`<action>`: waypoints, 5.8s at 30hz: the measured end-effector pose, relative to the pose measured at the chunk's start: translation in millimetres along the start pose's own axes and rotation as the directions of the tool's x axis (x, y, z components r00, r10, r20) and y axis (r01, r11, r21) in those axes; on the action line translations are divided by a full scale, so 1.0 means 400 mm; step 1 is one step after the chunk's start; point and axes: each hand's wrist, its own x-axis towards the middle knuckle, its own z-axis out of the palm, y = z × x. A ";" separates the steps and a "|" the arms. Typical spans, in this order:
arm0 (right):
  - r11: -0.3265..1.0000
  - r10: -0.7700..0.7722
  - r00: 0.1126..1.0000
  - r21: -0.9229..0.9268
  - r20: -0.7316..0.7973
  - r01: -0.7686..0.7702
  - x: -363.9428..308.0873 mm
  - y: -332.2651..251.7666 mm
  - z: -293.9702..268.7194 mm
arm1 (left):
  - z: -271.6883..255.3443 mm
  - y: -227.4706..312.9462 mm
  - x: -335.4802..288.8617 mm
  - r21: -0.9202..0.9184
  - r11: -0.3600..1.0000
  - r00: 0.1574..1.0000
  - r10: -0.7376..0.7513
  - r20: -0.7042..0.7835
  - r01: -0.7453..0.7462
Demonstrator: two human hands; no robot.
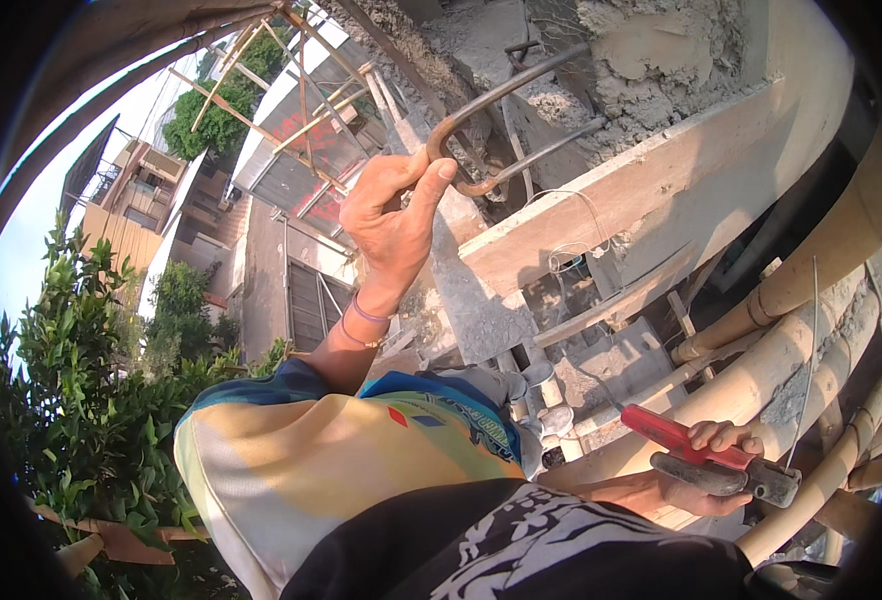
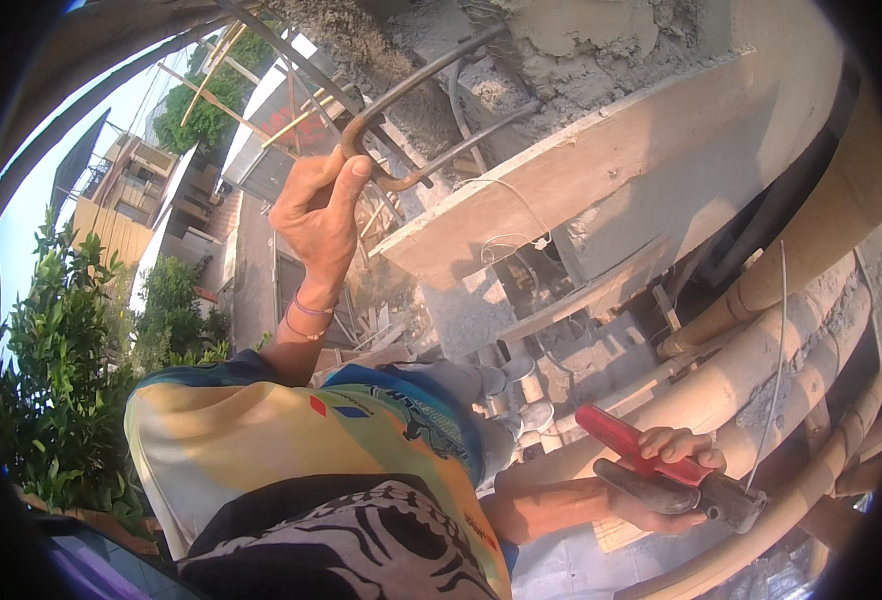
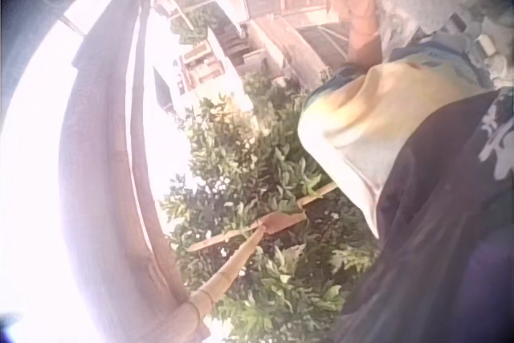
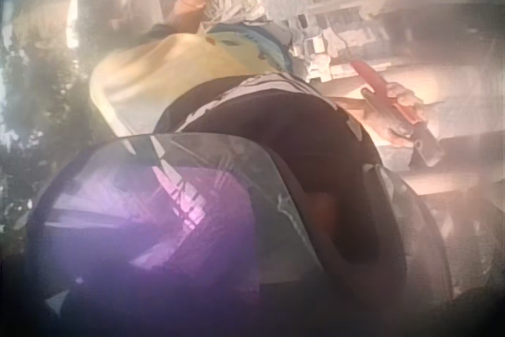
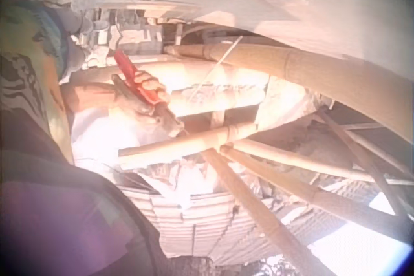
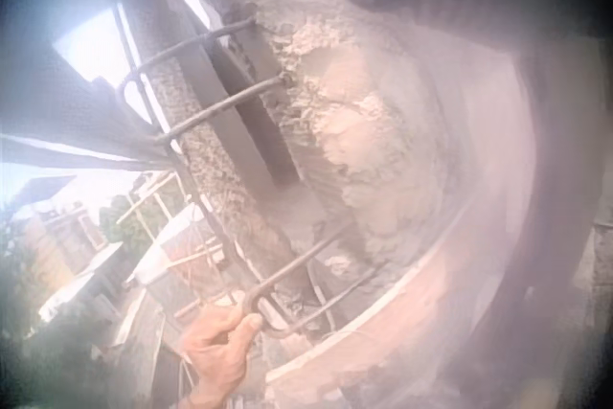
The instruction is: The person welds metal rods attached to a concrete structure using a handheld welding torch. They hold the rods in place with one hand while applying the torch with the other, producing sparks as they work on different sections of the metal framework.
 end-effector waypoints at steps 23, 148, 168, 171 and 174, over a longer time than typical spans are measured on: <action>-0.495 -0.007 0.425 -0.372 0.905 0.785 0.287 0.230 0.619 | 0.047 -0.052 0.007 -0.325 0.928 0.981 0.157 -0.112 -0.185; 0.519 -0.102 0.943 -0.792 0.317 0.322 0.066 0.153 0.477 | 0.023 -0.066 0.015 -0.212 0.977 0.997 -0.032 -0.066 0.017; -0.056 0.015 0.652 -0.650 0.758 0.758 0.034 0.151 0.502 | 0.013 -0.056 0.020 -0.195 0.980 0.995 -0.065 -0.075 0.049; 0.310 -0.168 0.779 -0.718 0.604 0.623 0.031 0.154 0.521 | 0.009 -0.055 0.022 -0.181 0.982 0.995 -0.072 -0.064 0.059; 0.509 -0.173 0.841 -0.685 0.512 0.522 0.038 0.142 0.525 | 0.008 -0.056 0.022 -0.180 0.981 0.994 -0.090 -0.064 0.077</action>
